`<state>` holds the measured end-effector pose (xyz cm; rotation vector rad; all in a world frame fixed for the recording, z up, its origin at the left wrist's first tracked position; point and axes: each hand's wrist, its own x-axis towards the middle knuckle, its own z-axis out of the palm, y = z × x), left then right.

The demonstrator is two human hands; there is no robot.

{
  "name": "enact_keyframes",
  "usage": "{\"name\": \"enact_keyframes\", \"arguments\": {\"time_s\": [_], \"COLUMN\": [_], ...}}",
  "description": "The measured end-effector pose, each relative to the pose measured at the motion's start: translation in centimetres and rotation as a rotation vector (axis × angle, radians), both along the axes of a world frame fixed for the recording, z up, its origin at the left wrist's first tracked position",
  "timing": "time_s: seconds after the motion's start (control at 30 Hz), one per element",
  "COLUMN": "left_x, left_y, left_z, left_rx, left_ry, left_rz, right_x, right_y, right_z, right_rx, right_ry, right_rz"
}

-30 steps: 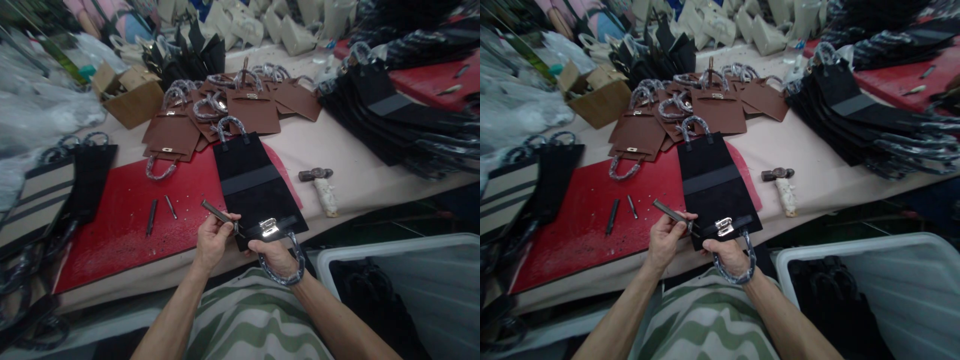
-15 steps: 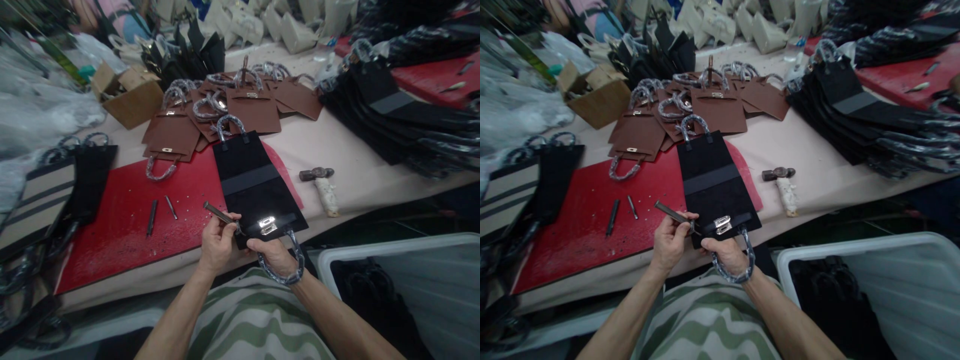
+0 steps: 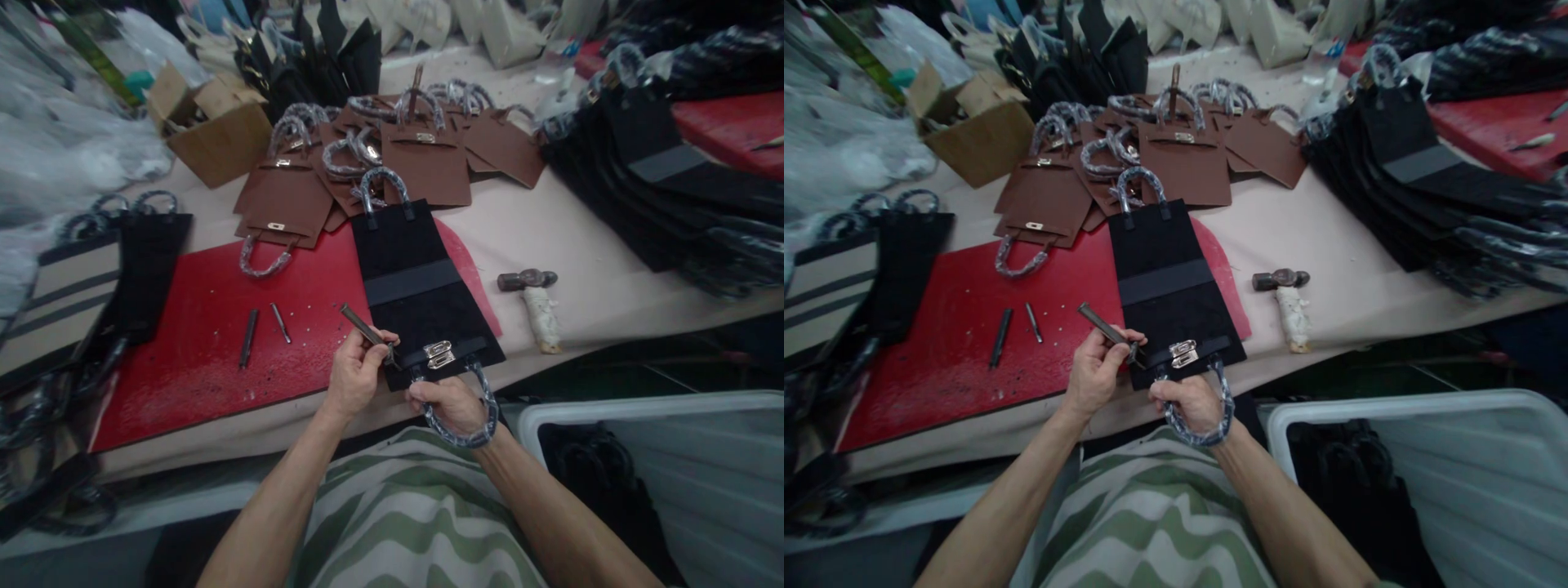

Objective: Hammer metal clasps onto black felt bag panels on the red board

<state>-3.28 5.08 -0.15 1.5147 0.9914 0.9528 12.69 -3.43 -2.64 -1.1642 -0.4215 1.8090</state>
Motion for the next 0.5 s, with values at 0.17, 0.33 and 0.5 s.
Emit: {"name": "enact_keyframes", "arguments": {"time_s": [0.17, 0.33, 0.5], "left_x": [-0.2, -0.3, -0.3], "left_y": [0.4, 0.8, 1.1], "left_z": [0.6, 0.8, 0.5], "left_rx": [0.054, 0.148, 0.255], "left_ry": [-0.019, 0.025, 0.082], "left_rz": [0.013, 0.029, 0.015], "right_x": [-0.1, -0.3, -0.5], "right_y": [0.6, 1.2, 1.7], "right_z": [0.0, 0.0, 0.2], "right_rx": [0.009, 0.013, -0.004], "right_ry": [0.007, 0.033, 0.062], "right_rz": [-0.018, -0.023, -0.014]}}
